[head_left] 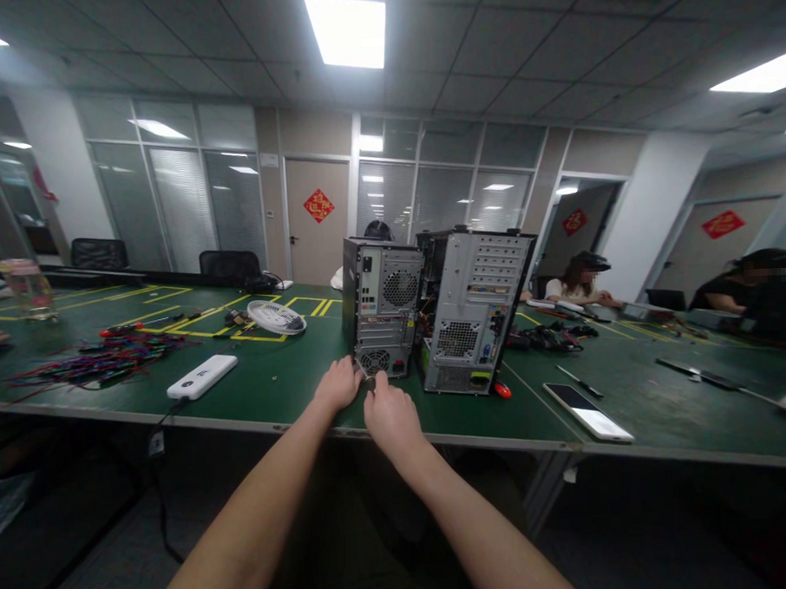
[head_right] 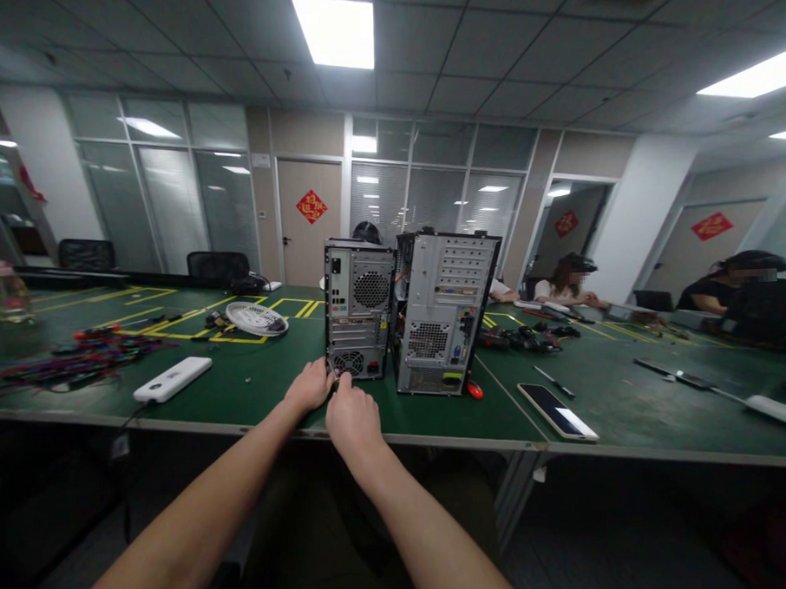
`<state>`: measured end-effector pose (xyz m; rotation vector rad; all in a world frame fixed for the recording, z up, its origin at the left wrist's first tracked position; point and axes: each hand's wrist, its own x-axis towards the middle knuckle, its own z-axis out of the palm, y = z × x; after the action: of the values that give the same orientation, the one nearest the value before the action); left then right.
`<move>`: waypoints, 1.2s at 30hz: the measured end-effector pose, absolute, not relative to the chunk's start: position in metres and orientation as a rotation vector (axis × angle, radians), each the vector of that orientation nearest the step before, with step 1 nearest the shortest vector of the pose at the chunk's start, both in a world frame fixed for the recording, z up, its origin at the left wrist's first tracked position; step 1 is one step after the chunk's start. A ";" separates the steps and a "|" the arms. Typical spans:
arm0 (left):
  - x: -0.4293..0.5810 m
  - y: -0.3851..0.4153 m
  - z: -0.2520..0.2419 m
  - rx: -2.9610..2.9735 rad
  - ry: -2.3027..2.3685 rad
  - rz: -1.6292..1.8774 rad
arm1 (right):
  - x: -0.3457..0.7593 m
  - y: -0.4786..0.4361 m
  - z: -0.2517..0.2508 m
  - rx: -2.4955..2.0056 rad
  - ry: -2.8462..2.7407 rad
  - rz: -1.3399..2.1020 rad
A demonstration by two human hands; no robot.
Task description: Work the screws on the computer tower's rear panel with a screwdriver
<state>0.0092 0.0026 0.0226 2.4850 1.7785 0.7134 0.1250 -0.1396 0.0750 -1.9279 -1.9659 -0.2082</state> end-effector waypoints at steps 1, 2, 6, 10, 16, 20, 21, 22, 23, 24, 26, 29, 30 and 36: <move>0.009 0.003 0.022 2.480 1.775 0.723 | 0.126 -0.140 0.073 -1.926 -1.951 -0.203; 0.008 0.004 0.021 2.476 1.767 0.736 | 0.127 -0.141 0.072 -1.918 -1.937 -0.199; 0.007 0.006 0.019 2.455 1.736 0.800 | 0.134 -0.149 0.059 -1.856 -1.821 -0.117; 0.006 0.008 0.018 2.431 1.756 0.814 | 0.152 -0.151 0.039 -1.729 -1.581 0.050; 0.005 0.008 0.018 2.403 1.750 0.837 | 0.188 -0.123 0.016 -1.532 -1.333 0.301; 0.004 0.009 0.017 2.389 1.741 0.845 | 0.201 -0.091 0.021 -1.481 -1.361 0.272; 0.004 0.010 0.016 2.383 1.746 0.842 | 0.202 -0.083 0.023 -1.469 -1.370 0.268; 0.004 0.010 0.016 2.377 1.751 0.837 | 0.203 -0.075 0.025 -1.456 -1.382 0.271; 0.003 0.010 0.016 2.374 1.753 0.830 | 0.204 -0.068 0.026 -1.444 -1.396 0.278; 0.003 0.010 0.016 2.372 1.755 0.826 | 0.205 -0.061 0.027 -1.435 -1.408 0.289; 0.003 0.010 0.017 2.373 1.752 0.820 | 0.207 -0.050 0.027 -1.424 -1.429 0.319; 0.002 0.008 0.019 2.369 1.750 0.808 | 0.210 -0.039 0.024 -1.404 -1.455 0.363; 0.002 0.007 0.020 2.368 1.749 0.804 | 0.211 -0.037 0.022 -1.399 -1.460 0.371; 0.005 0.002 0.022 2.342 1.792 0.820 | 0.217 -0.035 0.017 -1.376 -1.484 0.384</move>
<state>0.0050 0.0022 0.0223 2.3420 1.7920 0.8198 0.2174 -0.0354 0.0170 -1.3762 -1.4836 0.3836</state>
